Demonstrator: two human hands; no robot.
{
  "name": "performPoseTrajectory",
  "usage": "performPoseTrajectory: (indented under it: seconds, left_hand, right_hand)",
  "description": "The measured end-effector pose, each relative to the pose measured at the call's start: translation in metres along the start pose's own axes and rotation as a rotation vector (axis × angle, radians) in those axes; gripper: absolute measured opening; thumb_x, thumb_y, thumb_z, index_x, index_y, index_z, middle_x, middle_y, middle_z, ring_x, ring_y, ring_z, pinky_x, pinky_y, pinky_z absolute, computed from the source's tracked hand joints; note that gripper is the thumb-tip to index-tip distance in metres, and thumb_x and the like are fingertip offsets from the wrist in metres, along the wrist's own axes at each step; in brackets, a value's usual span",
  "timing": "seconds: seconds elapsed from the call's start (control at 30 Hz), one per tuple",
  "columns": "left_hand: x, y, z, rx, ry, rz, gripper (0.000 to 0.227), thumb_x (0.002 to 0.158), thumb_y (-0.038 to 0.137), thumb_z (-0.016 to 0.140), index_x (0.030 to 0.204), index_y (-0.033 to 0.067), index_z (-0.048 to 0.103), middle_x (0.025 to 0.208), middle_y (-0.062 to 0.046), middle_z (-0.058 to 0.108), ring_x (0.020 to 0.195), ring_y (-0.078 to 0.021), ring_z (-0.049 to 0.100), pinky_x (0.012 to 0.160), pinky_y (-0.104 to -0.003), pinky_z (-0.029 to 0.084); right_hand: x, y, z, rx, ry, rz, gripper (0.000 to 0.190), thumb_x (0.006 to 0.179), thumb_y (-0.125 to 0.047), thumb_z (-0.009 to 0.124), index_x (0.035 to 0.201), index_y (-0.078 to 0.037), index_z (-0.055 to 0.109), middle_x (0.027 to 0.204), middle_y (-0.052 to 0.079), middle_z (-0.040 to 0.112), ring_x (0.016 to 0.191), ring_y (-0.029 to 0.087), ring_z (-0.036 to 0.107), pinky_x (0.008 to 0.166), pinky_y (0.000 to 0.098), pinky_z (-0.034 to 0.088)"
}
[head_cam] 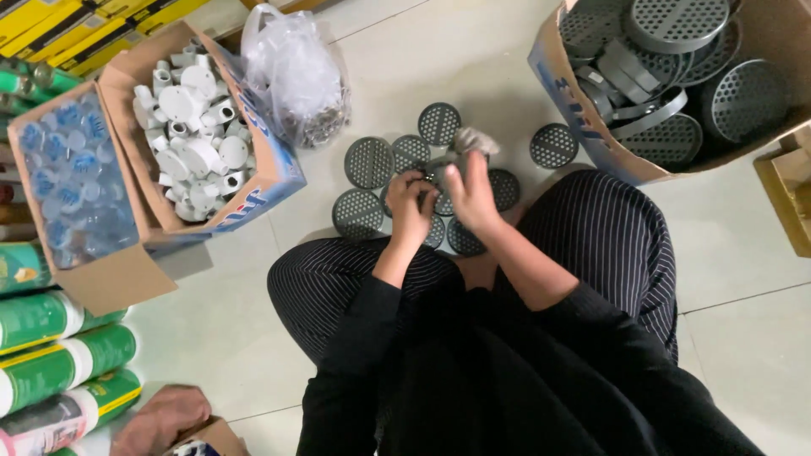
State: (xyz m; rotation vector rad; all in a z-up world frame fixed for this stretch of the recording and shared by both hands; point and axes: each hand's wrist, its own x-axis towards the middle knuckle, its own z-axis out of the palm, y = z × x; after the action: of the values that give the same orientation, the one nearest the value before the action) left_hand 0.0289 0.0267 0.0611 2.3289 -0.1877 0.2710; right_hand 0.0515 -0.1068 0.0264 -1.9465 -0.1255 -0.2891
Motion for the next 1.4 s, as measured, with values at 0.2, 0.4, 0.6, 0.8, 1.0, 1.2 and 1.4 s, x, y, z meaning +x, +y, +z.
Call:
performPoseTrajectory:
  seconds: [0.2,0.4,0.6,0.8,1.0,1.2,1.4]
  left_hand:
    - [-0.024,0.010,-0.016,-0.333,-0.113,-0.050,0.005,0.083,0.010,0.055,0.080,0.0083,0.059,0.083,-0.008,0.058,0.083,-0.0295,0.055,0.073,-0.039,0.044]
    - [-0.031,0.009,-0.019,-1.004,0.040,-0.204,0.019,0.090,0.014,0.047,0.079,0.0011,0.056,0.092,-0.011,0.056,0.092,-0.0180,0.053,0.083,-0.031,0.039]
    - [-0.028,0.047,-0.012,-1.846,0.215,-0.587,0.034,0.094,0.029,0.038,0.101,0.0029,0.058,0.112,-0.013,0.056,0.106,-0.0222,0.052,0.090,-0.035,0.043]
    - [-0.056,-0.024,0.037,-1.523,0.251,-0.891,0.052,0.094,0.025,0.041,0.135,0.0015,0.020,0.141,-0.017,0.015,0.123,-0.0297,0.031,0.102,-0.038,0.029]
    - [-0.035,0.011,0.006,-1.250,0.018,-0.462,0.055,0.085,0.049,0.046,0.126,0.0139,0.033,0.124,-0.009,0.033,0.116,-0.0193,0.034,0.091,-0.037,0.040]
    - [-0.044,-0.011,0.047,-1.778,0.109,-0.756,0.025,0.089,0.021,0.052,0.112,0.0130,0.047,0.111,-0.017,0.051,0.105,-0.0303,0.050,0.088,-0.045,0.043]
    - [-0.043,-0.033,0.052,-2.082,0.191,-0.905,0.034,0.085,0.029,0.053,0.110,0.0057,0.053,0.115,-0.021,0.051,0.106,-0.0366,0.050,0.090,-0.050,0.040]
  right_hand:
    - [-0.005,-0.060,0.003,-0.086,-0.128,-0.305,0.031,0.092,-0.026,0.034,0.104,-0.006,0.055,0.103,0.009,0.052,0.100,0.028,0.050,0.089,0.0413,0.036]
    - [-0.017,-0.020,0.002,0.465,-0.088,0.262,0.046,0.096,-0.036,0.025,0.082,-0.002,0.054,0.085,0.013,0.056,0.090,0.025,0.054,0.083,0.0382,0.038]
    - [-0.007,-0.153,-0.005,0.662,0.166,1.069,0.074,0.077,-0.064,0.040,0.127,-0.010,0.043,0.137,0.017,0.025,0.129,0.031,0.018,0.106,0.0442,0.012]
    - [-0.008,-0.129,0.004,0.716,0.266,1.030,0.067,0.082,-0.052,0.048,0.129,-0.004,0.037,0.136,0.017,0.029,0.128,0.029,0.022,0.106,0.0402,0.015]
    - [-0.009,-0.036,0.001,-0.163,-0.048,-0.071,0.029,0.084,-0.031,0.059,0.062,-0.013,0.056,0.061,-0.003,0.052,0.054,0.019,0.053,0.050,0.0264,0.039]
    - [-0.004,-0.037,0.005,-0.154,-0.137,-0.365,0.038,0.091,-0.032,0.035,0.064,-0.012,0.051,0.065,0.003,0.049,0.062,0.026,0.054,0.056,0.0340,0.040]
    - [-0.008,-0.057,0.010,0.118,-0.057,-0.387,0.046,0.092,-0.033,0.021,0.068,-0.008,0.051,0.066,0.005,0.049,0.059,0.026,0.051,0.055,0.0315,0.039]
